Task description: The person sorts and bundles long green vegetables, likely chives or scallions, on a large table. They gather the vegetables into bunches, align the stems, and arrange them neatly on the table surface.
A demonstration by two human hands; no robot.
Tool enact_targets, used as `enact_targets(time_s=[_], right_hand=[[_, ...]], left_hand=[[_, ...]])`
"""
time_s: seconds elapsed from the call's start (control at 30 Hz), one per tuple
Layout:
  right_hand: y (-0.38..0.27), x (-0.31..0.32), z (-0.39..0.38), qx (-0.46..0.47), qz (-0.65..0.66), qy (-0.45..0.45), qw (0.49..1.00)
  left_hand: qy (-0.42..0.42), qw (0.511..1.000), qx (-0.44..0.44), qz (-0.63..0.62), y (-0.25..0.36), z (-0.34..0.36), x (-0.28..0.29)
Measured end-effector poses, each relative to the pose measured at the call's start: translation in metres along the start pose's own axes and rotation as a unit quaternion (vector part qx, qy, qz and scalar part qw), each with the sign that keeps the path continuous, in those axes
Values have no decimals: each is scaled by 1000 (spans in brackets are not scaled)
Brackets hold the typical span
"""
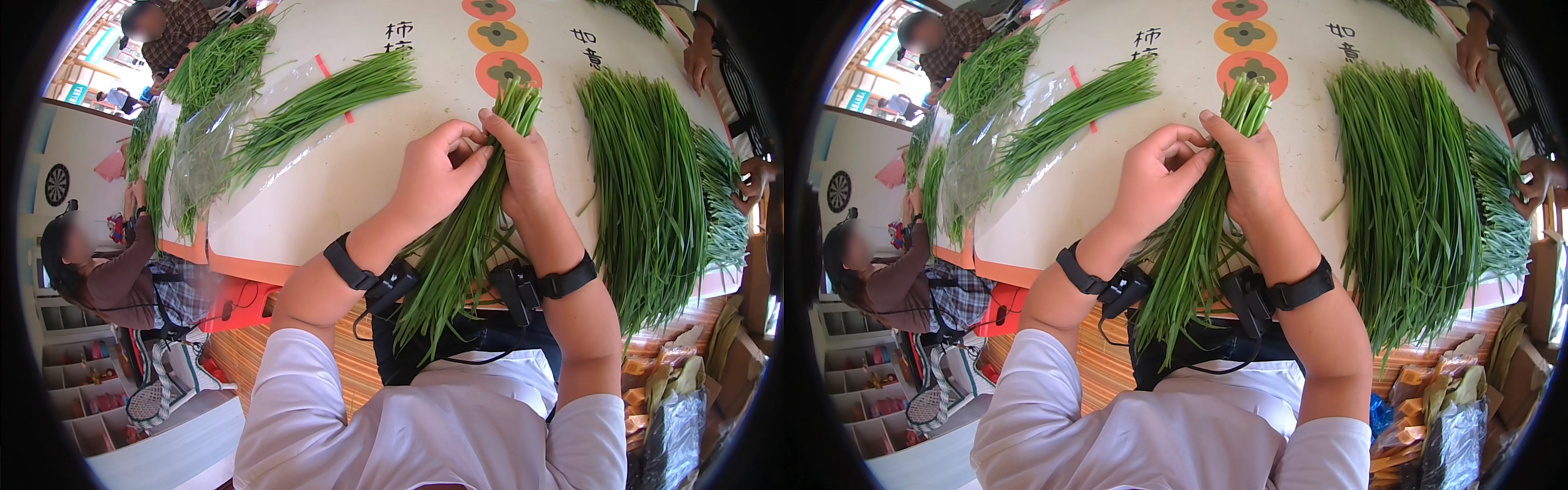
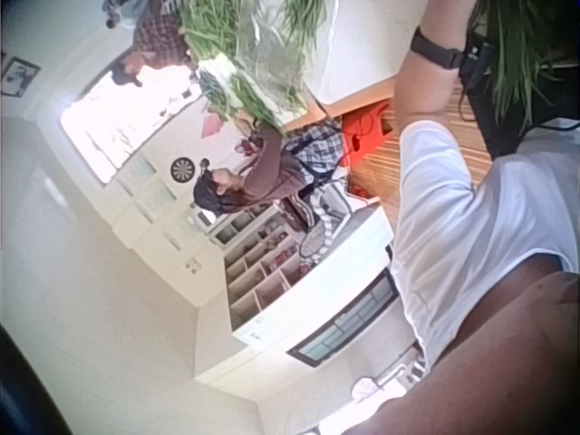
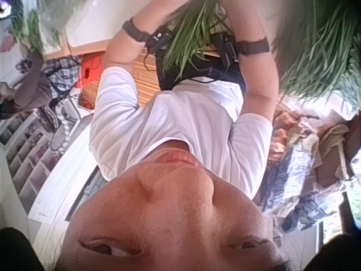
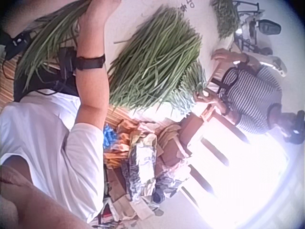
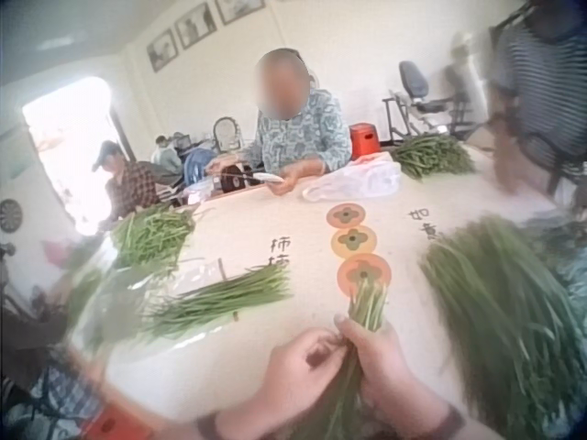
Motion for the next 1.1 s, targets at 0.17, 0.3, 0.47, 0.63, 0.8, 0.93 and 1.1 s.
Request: enact_targets(time_s=[0.17, 0.3, 0.47, 0.63, 0.8, 0.93, 1.1], right_hand=[[1, 0, 0, -5, -5, 4, 1000], [-3, 0, -2, -5, -31, 7, 999], [-3, 0, -2, -3, -21, -4, 1000], [-3, 1, -2, -7, -22, -8, 1000], [-3, 1, -2, -6, -23, -3, 1000], [-3, 1, -1, -6, -24, 0, 1000], [-2, 1, -1, -7, -26, -3, 1000]], left_hand=[[20, 996, -90, 21, -1, -2, 0], [81, 993, -69, 47, -3, 10, 13], [175, 922, -196, 284, -32, 52, 59], [144, 868, -233, 414, -53, 67, 83], [158, 847, -209, 463, -62, 71, 86], [148, 845, -194, 476, -60, 72, 84], [172, 823, -222, 493, -64, 75, 85]])
Point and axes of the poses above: each hand's wrist, its own z-axis towards the middle knuckle, its own x-axis out of the back of the hand, y = z × x, the point moved 1 cm from there along z, towards the middle knuckle, and after that the axes turned 14 degrees about y, right-handed, at the moved point
